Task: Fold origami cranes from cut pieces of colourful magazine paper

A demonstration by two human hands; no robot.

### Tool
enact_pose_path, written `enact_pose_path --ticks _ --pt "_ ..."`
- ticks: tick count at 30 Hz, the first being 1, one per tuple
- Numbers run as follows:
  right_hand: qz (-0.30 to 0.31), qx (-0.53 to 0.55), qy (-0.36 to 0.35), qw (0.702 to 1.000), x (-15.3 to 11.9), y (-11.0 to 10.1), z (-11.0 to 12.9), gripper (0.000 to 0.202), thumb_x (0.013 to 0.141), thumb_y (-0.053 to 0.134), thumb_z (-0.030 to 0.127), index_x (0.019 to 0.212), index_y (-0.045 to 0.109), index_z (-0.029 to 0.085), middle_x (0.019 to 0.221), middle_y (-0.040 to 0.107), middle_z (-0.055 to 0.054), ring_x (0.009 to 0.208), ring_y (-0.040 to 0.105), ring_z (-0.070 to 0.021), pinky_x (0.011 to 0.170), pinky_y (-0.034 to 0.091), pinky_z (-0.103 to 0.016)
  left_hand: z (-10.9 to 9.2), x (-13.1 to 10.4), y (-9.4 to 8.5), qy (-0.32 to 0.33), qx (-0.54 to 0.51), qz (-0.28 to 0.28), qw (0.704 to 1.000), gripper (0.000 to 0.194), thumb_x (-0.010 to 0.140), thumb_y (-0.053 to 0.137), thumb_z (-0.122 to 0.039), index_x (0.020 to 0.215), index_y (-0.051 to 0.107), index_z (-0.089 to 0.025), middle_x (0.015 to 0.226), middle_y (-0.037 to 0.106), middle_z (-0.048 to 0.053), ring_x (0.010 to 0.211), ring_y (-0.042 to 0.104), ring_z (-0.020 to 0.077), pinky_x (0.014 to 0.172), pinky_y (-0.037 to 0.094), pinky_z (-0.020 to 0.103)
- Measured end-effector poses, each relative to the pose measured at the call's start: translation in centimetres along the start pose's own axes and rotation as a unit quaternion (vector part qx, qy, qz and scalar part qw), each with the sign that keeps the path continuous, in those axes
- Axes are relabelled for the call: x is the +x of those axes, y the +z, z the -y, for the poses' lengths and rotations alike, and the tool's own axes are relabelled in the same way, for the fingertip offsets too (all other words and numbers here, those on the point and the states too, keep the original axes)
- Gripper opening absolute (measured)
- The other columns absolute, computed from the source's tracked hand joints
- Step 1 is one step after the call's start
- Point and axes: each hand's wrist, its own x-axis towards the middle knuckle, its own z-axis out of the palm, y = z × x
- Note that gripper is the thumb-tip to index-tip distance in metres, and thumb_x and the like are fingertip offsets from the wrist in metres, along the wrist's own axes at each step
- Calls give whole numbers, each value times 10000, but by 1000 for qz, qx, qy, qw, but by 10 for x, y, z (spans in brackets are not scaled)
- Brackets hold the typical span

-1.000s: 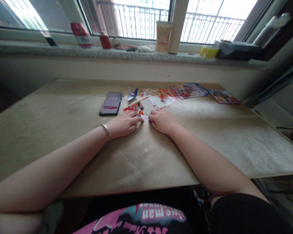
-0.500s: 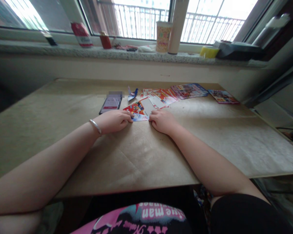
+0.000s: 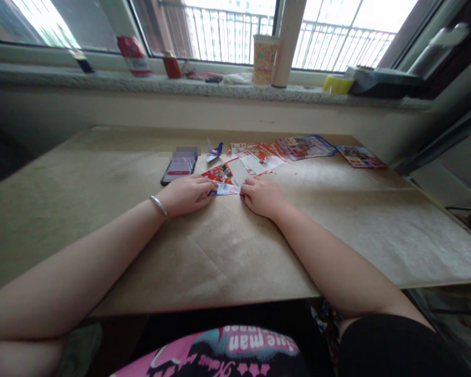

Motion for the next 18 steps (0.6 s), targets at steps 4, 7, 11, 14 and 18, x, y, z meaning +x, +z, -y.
enact_pose_path --ticks 4,7,11,14,18 --pt "-12 17 9 1000 1 2 1 244 915 450 258 946 686 201 978 660 -84 948 560 -226 818 390 -317 -5 4 6 -17 5 -25 1000 278 916 480 -297 1061 678 -166 1090 699 100 1063 613 239 941 503 383" --pt "-29 46 32 998 1 3 1 215 907 479 274 933 684 213 985 668 -71 957 559 -223 830 396 -314 -8 6 5 -19 36 -20 999 266 925 470 -299 968 692 -160 1010 715 108 986 633 250 838 525 375" --pt "-60 76 56 994 2 2 6 162 877 534 275 918 679 215 976 677 -60 942 559 -219 839 401 -313 -14 7 1 -15 76 -31 997 318 953 407 -287 818 665 -157 882 721 99 839 653 213 715 501 321" --pt "-76 95 57 991 3 0 13 149 877 535 262 892 676 212 951 680 -54 916 562 -205 832 403 -304 -17 8 3 -7 74 -55 996 287 944 414 -260 805 644 -161 849 711 79 794 647 187 684 473 290" --pt "-97 126 54 986 4 2 20 131 868 533 227 849 661 214 903 675 -46 875 565 -189 801 415 -290 -18 9 8 11 39 -103 994 184 888 453 -188 802 613 -162 834 682 67 782 624 171 674 456 264"
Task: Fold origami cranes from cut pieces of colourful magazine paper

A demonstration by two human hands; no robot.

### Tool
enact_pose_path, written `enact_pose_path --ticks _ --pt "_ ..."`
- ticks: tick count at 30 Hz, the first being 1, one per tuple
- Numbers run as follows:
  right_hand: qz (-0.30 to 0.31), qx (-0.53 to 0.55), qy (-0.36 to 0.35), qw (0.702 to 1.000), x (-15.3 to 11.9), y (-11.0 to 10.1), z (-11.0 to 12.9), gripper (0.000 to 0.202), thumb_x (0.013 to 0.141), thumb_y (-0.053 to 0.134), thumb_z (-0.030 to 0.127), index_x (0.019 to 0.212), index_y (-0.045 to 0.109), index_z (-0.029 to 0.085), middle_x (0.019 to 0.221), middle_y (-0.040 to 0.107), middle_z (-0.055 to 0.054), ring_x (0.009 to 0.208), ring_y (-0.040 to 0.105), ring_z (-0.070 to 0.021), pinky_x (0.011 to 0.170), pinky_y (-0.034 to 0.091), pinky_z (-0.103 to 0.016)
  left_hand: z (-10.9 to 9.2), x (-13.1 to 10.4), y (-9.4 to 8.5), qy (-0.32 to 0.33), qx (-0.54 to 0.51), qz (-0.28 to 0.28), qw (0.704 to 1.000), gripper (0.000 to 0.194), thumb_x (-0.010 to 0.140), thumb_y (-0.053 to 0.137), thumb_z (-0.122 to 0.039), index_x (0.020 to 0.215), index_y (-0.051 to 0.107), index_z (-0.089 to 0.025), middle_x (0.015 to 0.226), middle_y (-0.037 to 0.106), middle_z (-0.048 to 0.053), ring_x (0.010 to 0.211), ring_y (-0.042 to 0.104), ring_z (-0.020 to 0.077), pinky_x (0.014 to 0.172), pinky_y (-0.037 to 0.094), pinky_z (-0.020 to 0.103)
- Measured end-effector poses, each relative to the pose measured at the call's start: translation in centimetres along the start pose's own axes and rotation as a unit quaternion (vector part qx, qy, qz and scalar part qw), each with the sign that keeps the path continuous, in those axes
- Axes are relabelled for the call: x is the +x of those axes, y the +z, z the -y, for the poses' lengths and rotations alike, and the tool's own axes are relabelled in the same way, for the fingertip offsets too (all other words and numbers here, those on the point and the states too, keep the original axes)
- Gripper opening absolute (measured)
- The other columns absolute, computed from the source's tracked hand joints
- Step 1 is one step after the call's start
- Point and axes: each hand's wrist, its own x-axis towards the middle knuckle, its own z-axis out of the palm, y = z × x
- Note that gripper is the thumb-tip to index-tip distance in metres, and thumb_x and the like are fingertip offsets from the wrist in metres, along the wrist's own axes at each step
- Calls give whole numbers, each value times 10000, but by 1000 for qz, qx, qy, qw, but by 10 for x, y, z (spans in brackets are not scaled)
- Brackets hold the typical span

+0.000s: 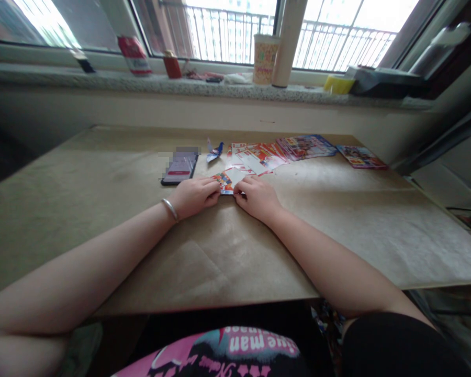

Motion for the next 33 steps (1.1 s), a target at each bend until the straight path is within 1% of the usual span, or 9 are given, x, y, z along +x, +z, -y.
enact_pose_path --ticks 4,7,10,13,15,17,22,28,33 --pt "-36 28 -3 999 0 5 3 79 814 562 186 788 630 218 852 662 -37 850 565 -194 789 432 -301 -2 0 6 -10 -55 -25 998 116 867 490 -188 819 595 -167 805 665 41 713 601 151 634 440 245" --pt "-41 55 -12 998 -1 8 5 66 796 570 180 764 609 222 831 657 -32 866 568 -202 794 443 -310 -6 1 10 -6 -94 -34 995 107 893 526 -243 881 607 -174 856 677 33 749 615 147 657 449 238" --pt "-42 79 -20 996 -1 9 7 56 780 581 181 757 595 230 829 655 -24 893 571 -208 789 446 -311 -9 1 11 15 -92 -46 995 158 924 527 -310 894 629 -193 900 685 28 806 626 152 683 449 242" --pt "-52 89 -15 995 -1 9 6 63 758 579 168 738 580 227 821 641 -20 841 570 -193 752 442 -302 -12 1 9 18 -65 -77 995 200 937 505 -310 842 640 -198 872 686 22 793 621 154 668 430 255" --pt "-55 85 -17 995 -1 9 4 63 748 574 163 730 574 223 812 633 -20 821 566 -187 748 438 -300 -12 1 7 17 -46 -92 995 217 929 514 -308 793 637 -192 833 681 25 762 610 159 649 417 270" --pt "-55 75 -22 995 -2 7 0 65 737 572 156 725 573 220 800 628 -19 812 561 -185 742 432 -297 -10 1 6 21 -31 -95 995 233 926 515 -306 766 635 -188 810 674 31 746 599 164 645 412 280" --pt "-54 50 -25 997 -4 3 -9 80 718 569 136 718 577 216 786 625 -23 776 548 -181 709 427 -290 -3 1 5 35 -27 -98 994 248 945 491 -289 788 649 -180 823 670 43 756 581 165 694 432 286" --pt "-53 -11 -43 998 -6 -3 -21 74 733 583 148 737 600 220 805 660 -33 831 553 -216 766 437 -326 3 -1 5 11 -43 -109 993 214 938 526 -298 815 652 -174 849 676 43 768 586 161 698 435 280" --pt "-43 -33 -38 998 -9 -9 -35 51 743 595 173 738 601 223 819 669 -37 839 551 -225 762 442 -338 3 -1 5 -1 -34 -102 994 224 942 506 -293 819 651 -175 859 675 50 778 594 164 703 438 284"
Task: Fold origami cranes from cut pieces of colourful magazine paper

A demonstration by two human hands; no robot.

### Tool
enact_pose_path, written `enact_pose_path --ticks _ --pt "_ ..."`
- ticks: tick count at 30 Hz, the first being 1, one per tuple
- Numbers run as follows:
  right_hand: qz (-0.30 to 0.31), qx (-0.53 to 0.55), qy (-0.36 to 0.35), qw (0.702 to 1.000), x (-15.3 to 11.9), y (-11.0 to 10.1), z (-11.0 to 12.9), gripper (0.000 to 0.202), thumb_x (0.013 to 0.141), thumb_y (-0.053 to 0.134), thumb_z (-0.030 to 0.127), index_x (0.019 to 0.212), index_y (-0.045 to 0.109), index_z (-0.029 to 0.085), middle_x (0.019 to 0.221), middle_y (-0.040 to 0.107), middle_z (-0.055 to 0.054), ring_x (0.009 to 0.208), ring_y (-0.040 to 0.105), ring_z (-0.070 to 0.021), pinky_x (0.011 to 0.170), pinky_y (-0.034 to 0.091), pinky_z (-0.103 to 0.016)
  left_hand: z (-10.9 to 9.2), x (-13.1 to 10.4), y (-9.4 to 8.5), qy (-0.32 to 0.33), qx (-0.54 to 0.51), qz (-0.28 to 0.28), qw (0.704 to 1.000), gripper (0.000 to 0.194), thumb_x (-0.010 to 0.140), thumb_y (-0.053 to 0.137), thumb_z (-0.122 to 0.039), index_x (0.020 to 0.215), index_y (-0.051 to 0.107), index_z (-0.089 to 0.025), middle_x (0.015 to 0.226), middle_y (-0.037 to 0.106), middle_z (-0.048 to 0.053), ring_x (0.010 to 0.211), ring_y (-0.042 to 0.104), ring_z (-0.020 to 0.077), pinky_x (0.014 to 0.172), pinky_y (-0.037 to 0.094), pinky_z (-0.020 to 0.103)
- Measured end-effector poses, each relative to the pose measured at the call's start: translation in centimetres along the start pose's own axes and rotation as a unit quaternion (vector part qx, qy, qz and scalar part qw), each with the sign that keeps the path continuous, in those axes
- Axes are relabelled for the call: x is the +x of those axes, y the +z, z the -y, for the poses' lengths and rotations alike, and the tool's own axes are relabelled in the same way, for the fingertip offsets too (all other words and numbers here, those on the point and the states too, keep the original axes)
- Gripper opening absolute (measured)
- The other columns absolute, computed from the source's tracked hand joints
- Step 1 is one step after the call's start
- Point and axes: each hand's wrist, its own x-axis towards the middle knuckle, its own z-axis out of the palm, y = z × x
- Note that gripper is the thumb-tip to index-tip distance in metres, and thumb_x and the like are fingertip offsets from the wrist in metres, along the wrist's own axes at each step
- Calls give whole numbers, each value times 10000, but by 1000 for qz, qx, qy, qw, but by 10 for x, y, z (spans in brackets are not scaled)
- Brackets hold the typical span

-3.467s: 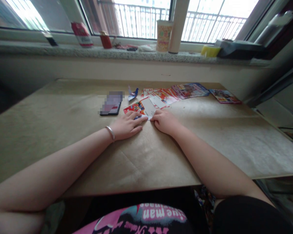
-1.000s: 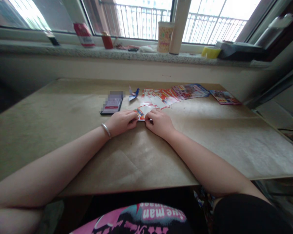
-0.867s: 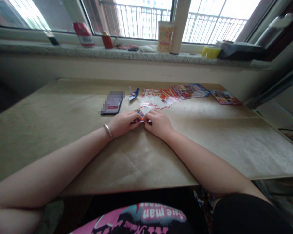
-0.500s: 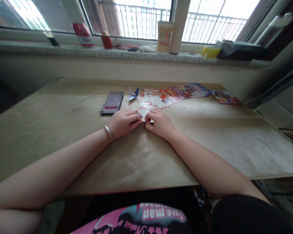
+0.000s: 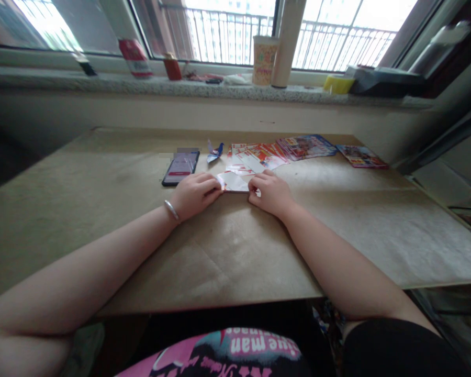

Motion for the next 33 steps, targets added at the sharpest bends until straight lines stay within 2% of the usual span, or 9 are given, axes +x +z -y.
enact_pose_path --ticks 5,14,19,22,25,27,33 --pt "8 -17 4 1000 -3 -3 -13 64 737 589 167 755 612 225 847 684 -38 858 554 -233 754 440 -340 1 -1 1 -13 -8 -15 1000 218 943 496 -287 827 643 -175 873 672 49 776 597 162 695 443 277" --pt "13 -33 -4 999 -4 -11 -22 67 736 577 159 749 595 222 844 665 -40 854 549 -230 724 427 -330 1 -1 0 -33 -28 -12 999 225 943 474 -292 843 642 -181 865 664 51 786 599 162 696 453 272" --pt "-16 8 30 999 -6 -12 -29 80 715 579 146 734 560 222 815 638 -43 834 546 -228 747 429 -347 2 -2 1 -57 -54 -28 997 210 937 488 -291 854 646 -182 895 667 53 790 600 160 694 461 264" --pt "-28 52 28 998 -4 -10 -20 73 746 575 155 767 572 225 816 634 -41 835 550 -223 775 434 -355 1 -1 2 -51 -55 -27 997 204 936 496 -292 849 646 -184 891 667 50 799 598 156 709 463 262" --pt "-20 57 -13 998 -1 -8 -4 21 817 591 246 819 603 229 859 649 -48 860 550 -224 804 431 -359 -2 0 2 -31 -48 -23 998 210 942 497 -296 844 645 -184 880 664 47 802 594 154 722 460 263" --pt "-15 51 -30 998 1 -6 6 61 842 593 285 840 617 229 867 655 -49 853 547 -220 812 428 -358 -4 1 2 -5 -49 -18 999 217 949 490 -297 845 644 -185 878 664 46 812 591 157 740 459 268" --pt "-17 39 -47 998 5 1 25 90 855 556 223 805 632 224 864 664 -50 859 539 -213 794 429 -334 -7 4 4 47 -34 -14 998 218 948 489 -282 832 651 -193 864 670 34 789 589 154 725 442 272"
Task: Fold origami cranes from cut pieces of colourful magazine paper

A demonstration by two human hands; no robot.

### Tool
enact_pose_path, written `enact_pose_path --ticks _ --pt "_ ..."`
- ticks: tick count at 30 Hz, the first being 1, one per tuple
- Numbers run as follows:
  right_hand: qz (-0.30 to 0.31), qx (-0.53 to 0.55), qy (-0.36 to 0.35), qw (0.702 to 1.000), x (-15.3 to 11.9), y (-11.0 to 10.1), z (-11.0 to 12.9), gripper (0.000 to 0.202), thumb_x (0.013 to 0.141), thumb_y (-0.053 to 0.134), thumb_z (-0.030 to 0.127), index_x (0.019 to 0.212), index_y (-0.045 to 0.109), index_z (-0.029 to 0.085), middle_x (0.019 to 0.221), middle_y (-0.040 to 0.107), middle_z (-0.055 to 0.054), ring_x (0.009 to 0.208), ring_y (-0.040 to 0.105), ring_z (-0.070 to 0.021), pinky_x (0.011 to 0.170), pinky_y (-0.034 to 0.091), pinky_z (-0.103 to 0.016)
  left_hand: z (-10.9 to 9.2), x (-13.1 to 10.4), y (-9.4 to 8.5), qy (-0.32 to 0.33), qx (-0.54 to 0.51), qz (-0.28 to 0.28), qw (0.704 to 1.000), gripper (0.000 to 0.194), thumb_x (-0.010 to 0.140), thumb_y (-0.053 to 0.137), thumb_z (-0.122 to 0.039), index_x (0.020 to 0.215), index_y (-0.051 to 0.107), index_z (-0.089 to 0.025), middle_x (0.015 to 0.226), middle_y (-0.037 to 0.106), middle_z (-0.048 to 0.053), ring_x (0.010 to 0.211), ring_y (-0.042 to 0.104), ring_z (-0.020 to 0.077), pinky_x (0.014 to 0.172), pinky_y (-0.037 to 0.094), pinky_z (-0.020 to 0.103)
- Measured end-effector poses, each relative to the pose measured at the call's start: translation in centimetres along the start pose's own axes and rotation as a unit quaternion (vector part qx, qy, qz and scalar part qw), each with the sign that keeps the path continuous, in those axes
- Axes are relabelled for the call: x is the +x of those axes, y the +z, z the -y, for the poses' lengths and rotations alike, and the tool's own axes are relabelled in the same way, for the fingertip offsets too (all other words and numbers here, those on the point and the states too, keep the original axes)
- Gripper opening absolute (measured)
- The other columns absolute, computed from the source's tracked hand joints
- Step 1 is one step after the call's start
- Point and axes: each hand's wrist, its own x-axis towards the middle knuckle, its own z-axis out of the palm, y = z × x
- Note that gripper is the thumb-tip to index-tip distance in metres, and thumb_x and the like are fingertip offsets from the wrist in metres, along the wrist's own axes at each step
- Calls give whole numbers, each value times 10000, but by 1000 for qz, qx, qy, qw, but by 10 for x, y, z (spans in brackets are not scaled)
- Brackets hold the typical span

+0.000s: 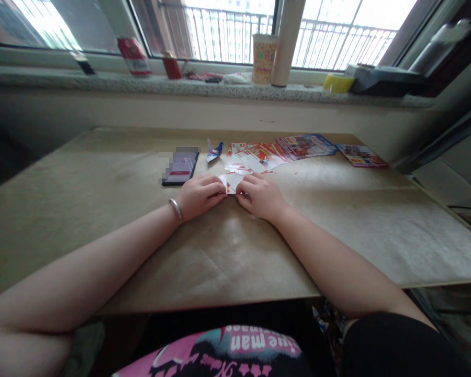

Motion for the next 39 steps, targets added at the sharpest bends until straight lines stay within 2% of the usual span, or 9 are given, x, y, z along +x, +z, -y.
enact_pose_path --ticks 10,14,23,30,35,39 --pt "26 -35 -28 999 2 4 10 156 885 510 242 814 647 228 851 660 -50 841 526 -215 782 420 -337 -3 0 2 23 19 12 999 204 921 514 -299 812 665 -215 869 696 24 788 610 156 751 439 295" --pt "37 -34 -42 998 0 2 3 130 855 522 222 785 632 228 809 643 -48 820 519 -214 757 411 -333 -2 0 3 17 14 19 1000 197 916 507 -286 821 665 -216 883 694 26 826 619 157 789 448 299" --pt "53 9 -18 998 -5 -5 -14 99 720 581 157 664 532 223 707 614 -23 755 525 -198 725 416 -314 4 -2 -1 -5 -2 25 1000 194 908 524 -284 798 660 -201 849 691 31 776 607 155 762 437 299" --pt "63 33 4 997 -7 -10 -22 102 682 587 158 647 518 224 689 607 -28 732 529 -200 719 417 -318 18 -6 -1 -40 -30 47 998 159 885 567 -288 806 662 -188 843 681 37 783 606 160 762 454 293" --pt "72 29 6 997 -8 -10 -26 92 679 589 154 663 527 220 705 611 -34 746 535 -204 710 417 -315 27 -11 -1 -64 -69 25 995 127 858 558 -243 779 630 -175 821 661 38 752 593 148 720 477 273" --pt "89 20 -4 996 -8 -5 -25 52 736 593 186 698 568 211 746 639 -41 765 547 -203 725 417 -317 25 -11 -2 -69 -95 8 993 110 878 538 -230 850 624 -166 884 657 53 820 601 159 758 498 283"
